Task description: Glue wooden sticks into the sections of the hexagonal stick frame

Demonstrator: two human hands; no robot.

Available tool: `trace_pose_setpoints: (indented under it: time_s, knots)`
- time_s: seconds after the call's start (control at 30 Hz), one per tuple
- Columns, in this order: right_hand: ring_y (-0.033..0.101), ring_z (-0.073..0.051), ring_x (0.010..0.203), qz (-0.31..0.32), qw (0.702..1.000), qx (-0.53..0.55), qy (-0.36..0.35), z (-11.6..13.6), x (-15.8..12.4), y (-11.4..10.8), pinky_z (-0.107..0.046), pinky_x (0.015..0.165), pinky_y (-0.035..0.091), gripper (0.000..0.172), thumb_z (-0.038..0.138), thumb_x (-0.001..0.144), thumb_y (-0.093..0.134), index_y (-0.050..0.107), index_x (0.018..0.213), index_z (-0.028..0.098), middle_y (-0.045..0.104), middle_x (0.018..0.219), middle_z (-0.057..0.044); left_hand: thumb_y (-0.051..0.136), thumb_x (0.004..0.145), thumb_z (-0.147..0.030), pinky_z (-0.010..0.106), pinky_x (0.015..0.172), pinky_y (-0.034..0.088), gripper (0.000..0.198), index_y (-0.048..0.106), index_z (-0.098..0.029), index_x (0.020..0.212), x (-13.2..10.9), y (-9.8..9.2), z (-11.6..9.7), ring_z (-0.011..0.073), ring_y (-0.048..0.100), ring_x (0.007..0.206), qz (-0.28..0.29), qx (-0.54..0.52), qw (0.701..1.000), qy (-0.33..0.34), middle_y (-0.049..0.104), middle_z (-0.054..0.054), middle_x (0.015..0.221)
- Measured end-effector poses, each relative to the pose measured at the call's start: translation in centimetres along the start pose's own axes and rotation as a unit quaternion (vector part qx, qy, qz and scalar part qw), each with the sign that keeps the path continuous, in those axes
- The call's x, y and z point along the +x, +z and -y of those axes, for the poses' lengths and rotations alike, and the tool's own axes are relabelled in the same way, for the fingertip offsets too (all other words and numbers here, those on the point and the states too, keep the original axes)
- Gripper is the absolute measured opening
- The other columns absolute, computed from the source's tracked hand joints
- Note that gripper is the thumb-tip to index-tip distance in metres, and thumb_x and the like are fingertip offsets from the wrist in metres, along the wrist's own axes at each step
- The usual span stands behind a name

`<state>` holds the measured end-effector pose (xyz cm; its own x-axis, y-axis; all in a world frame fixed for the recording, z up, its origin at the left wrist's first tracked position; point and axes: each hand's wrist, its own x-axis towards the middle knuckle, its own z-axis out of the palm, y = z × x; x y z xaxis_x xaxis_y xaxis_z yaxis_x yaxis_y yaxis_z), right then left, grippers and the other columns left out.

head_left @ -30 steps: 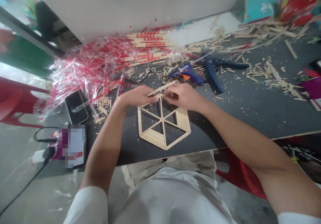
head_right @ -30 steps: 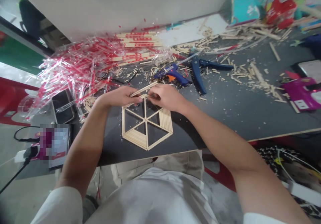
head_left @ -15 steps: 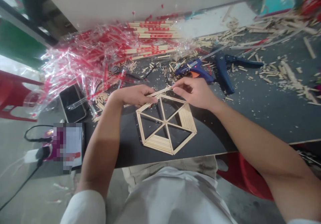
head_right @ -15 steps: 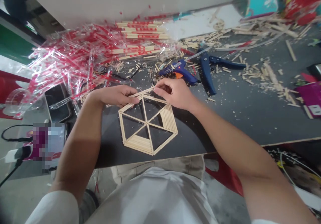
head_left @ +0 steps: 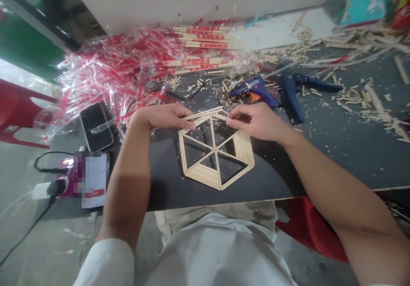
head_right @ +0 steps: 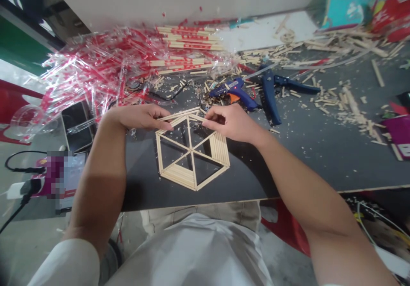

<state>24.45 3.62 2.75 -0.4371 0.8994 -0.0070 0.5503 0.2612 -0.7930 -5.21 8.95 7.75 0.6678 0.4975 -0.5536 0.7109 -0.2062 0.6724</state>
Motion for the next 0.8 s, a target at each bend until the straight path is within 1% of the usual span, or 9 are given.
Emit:
trace_pose_setpoints:
  time_s: [0.07,0.17,0.37,0.47,0.63,0.8]
  knots:
    - [0.060,-0.016,0.065,-0.003,1.000,-0.005,-0.006,-0.06,0.03,0.07,-0.033,0.066,0.046,0.030,0.051,0.090,0.070,0.074,0.088,0.022,0.073,0.075,-0.004,0.066,0.086,-0.057,0.028,0.060,0.036,0.037,0.069,-0.020,0.083,0.01,-0.08,0.44,0.0126,0.042,0.060,0.004,-0.002,1.000,-0.007,0.050,-0.001,0.068]
    - [0.060,-0.017,0.065,-0.002,1.000,-0.012,-0.009,0.03,0.04,0.10,-0.034,0.066,0.046,0.028,0.051,0.091,0.070,0.073,0.088,0.023,0.074,0.076,-0.004,0.067,0.083,-0.058,0.028,0.058,0.034,0.037,0.070,-0.021,0.083,0.02,-0.12,0.53,0.0130,0.042,0.059,0.009,0.000,1.000,-0.012,0.050,-0.001,0.066]
    - [0.060,-0.017,0.065,-0.002,1.000,-0.019,-0.004,0.27,0.04,0.05,-0.034,0.067,0.047,0.030,0.053,0.091,0.069,0.073,0.087,0.024,0.075,0.078,-0.005,0.073,0.081,-0.049,0.026,0.056,0.033,0.031,0.069,-0.019,0.084,-0.44,-0.20,-0.10,0.0112,0.040,0.060,0.033,-0.032,0.998,-0.032,0.049,-0.002,0.067]
    - [0.060,-0.017,0.065,-0.002,1.000,-0.016,-0.002,0.17,0.06,0.16,-0.035,0.067,0.046,0.030,0.053,0.090,0.071,0.073,0.086,0.024,0.074,0.078,-0.005,0.073,0.080,-0.049,0.025,0.056,0.033,0.031,0.067,-0.019,0.083,-0.31,-0.21,0.09,0.0112,0.040,0.060,0.036,-0.028,0.998,-0.033,0.049,-0.003,0.066]
    - [0.060,-0.017,0.064,0.001,1.000,-0.025,-0.013,-0.17,0.10,0.45,-0.034,0.067,0.046,0.026,0.049,0.090,0.070,0.073,0.087,0.024,0.074,0.077,-0.005,0.071,0.078,-0.055,0.026,0.063,0.039,0.036,0.069,-0.020,0.082,0.17,-0.18,0.55,0.0147,0.052,0.067,0.041,0.003,0.999,-0.015,0.061,0.000,0.073]
    - [0.061,-0.017,0.064,0.003,0.999,-0.038,-0.015,-0.36,0.18,0.51,-0.034,0.067,0.047,0.025,0.048,0.092,0.070,0.073,0.087,0.024,0.074,0.076,-0.004,0.071,0.080,-0.049,0.026,0.069,0.042,0.032,0.070,-0.018,0.084,0.18,-0.07,0.55,0.0146,0.052,0.071,0.036,-0.007,0.999,-0.019,0.063,0.001,0.077]
